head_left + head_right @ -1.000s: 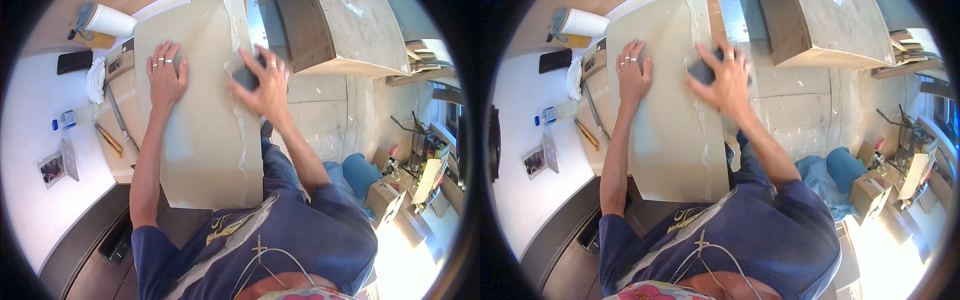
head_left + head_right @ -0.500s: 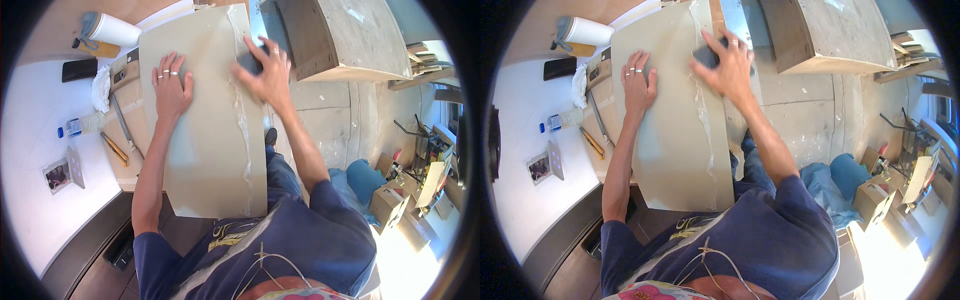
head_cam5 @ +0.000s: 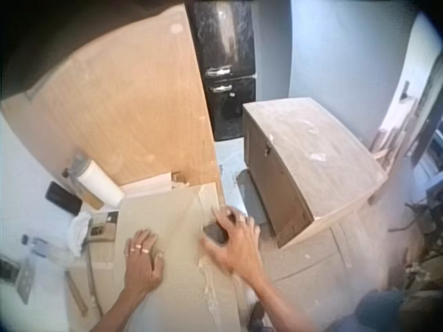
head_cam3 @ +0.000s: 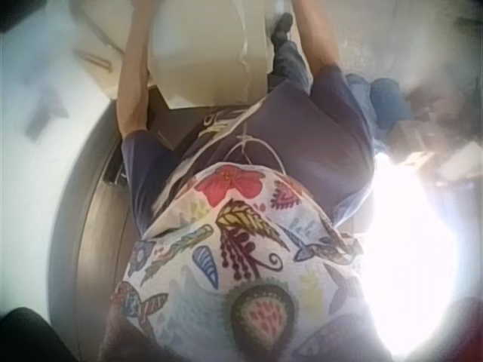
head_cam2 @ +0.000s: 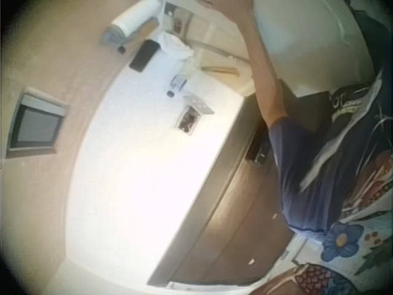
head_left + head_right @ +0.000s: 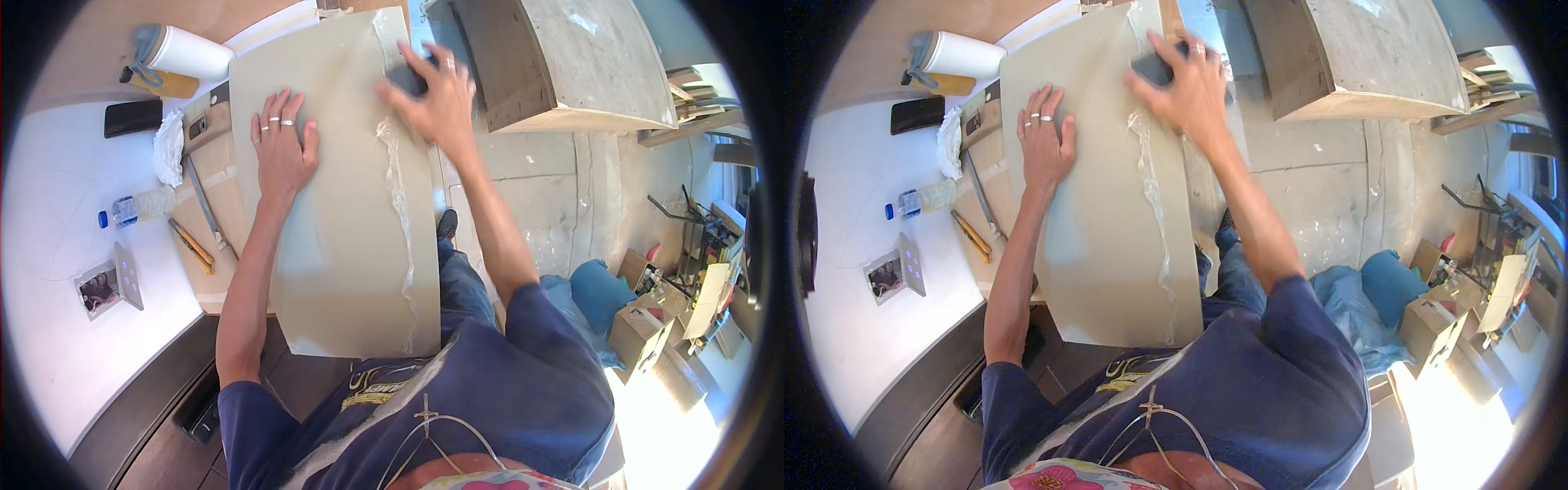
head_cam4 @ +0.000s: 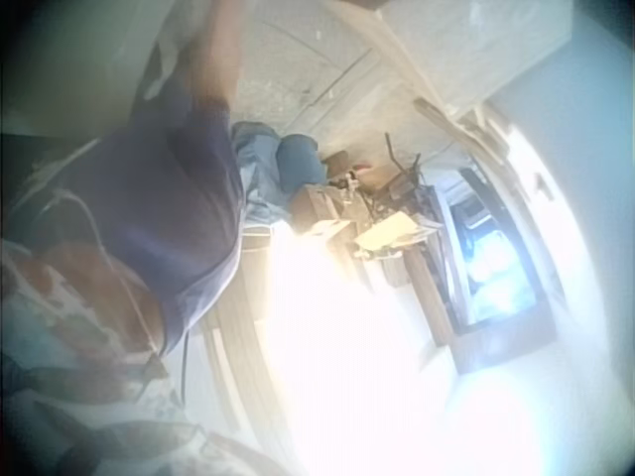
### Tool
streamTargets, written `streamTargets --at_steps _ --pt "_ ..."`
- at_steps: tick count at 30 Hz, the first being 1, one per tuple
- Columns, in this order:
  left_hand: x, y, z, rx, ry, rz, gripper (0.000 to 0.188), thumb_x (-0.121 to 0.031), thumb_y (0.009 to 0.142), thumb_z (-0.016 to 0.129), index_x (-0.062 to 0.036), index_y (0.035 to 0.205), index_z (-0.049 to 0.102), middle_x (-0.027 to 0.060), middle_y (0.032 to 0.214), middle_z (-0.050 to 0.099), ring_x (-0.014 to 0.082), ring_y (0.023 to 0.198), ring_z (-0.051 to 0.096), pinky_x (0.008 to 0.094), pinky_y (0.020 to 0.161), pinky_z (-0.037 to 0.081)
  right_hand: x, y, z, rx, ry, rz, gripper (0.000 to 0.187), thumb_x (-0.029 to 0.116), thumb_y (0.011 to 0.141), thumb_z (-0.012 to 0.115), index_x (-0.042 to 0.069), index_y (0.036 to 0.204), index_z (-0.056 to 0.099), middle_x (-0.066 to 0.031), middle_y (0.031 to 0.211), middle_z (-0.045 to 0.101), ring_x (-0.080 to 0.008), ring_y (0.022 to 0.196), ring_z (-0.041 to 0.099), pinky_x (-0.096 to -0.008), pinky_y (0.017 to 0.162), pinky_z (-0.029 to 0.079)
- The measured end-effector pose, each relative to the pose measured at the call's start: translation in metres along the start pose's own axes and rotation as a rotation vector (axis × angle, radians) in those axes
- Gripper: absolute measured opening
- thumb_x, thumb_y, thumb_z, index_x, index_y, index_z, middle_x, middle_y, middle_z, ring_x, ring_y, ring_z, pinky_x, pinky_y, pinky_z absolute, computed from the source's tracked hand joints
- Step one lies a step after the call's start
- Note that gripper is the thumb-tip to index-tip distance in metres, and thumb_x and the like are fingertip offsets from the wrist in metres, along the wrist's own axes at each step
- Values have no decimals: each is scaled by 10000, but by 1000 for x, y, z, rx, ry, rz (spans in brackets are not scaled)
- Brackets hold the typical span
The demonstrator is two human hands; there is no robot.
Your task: The person sands the surface of a panel using a sanding block, wipes it by hand, and then peels a white protective film from a translucent sheet before moving to a door handle.
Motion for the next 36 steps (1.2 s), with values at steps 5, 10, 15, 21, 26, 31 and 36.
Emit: streamTargets --at_steps 5,10,15,21,26,31,36 --pt "-4 7 4 -1 -6 46 474 -257 994 579 -117 1445 534 110 1563 468 339 1498 356 577 1239 178 -29 125 37 92 -160 71 798 714 822 664 181 1414 637 -211 1488 549 -462 1331 519 -622 1089 376" --pt "6 -1 1 -14 24 4 470 -261 997 575 -116 1443 534 113 1561 468 338 1497 358 576 1238 181 -3 12 11 -10 -83 -68 686 627 727 789 246 1295 743 -183 1429 584 -473 1253 538 -640 1040 381" --pt "-5 2 -4 -8 8 24 462 -234 1015 553 -111 1458 510 122 1570 463 336 1501 358 569 1236 178 -4 23 12 15 -122 -2 714 661 756 767 286 1360 703 -154 1446 557 -437 1297 508 -593 1084 361" --pt "-2 4 2 3 2 25 459 -235 1016 553 -114 1457 515 120 1577 455 332 1506 352 564 1239 172 -14 116 35 137 -223 64 789 676 865 642 172 1470 589 -217 1493 549 -465 1339 527 -625 1099 385" --pt "1 0 -3 -1 24 0 465 -236 1017 551 -117 1465 507 119 1580 451 336 1512 342 561 1244 160 2 9 8 18 -151 -54 708 632 727 797 252 1321 729 -170 1426 587 -478 1234 539 -617 1023 394" --pt "-6 7 2 18 12 29 470 -235 1018 547 -115 1471 502 114 1583 449 337 1516 335 560 1247 153 -29 121 39 110 -288 88 712 655 743 788 294 1351 711 -150 1440 572 -418 1268 539 -585 1083 370" --pt "2 0 1 15 20 16 474 -235 1018 547 -110 1473 499 110 1586 444 332 1519 329 561 1248 146 -20 79 36 34 -188 9 751 692 781 720 265 1396 664 -169 1464 562 -443 1290 537 -600 1085 377"
Point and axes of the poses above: each hand's wrist, its own y-axis towards the middle knuckle, its own z-axis out of the palm, x = y × z, the point moved 7 cm from there along y, towards the middle knuckle
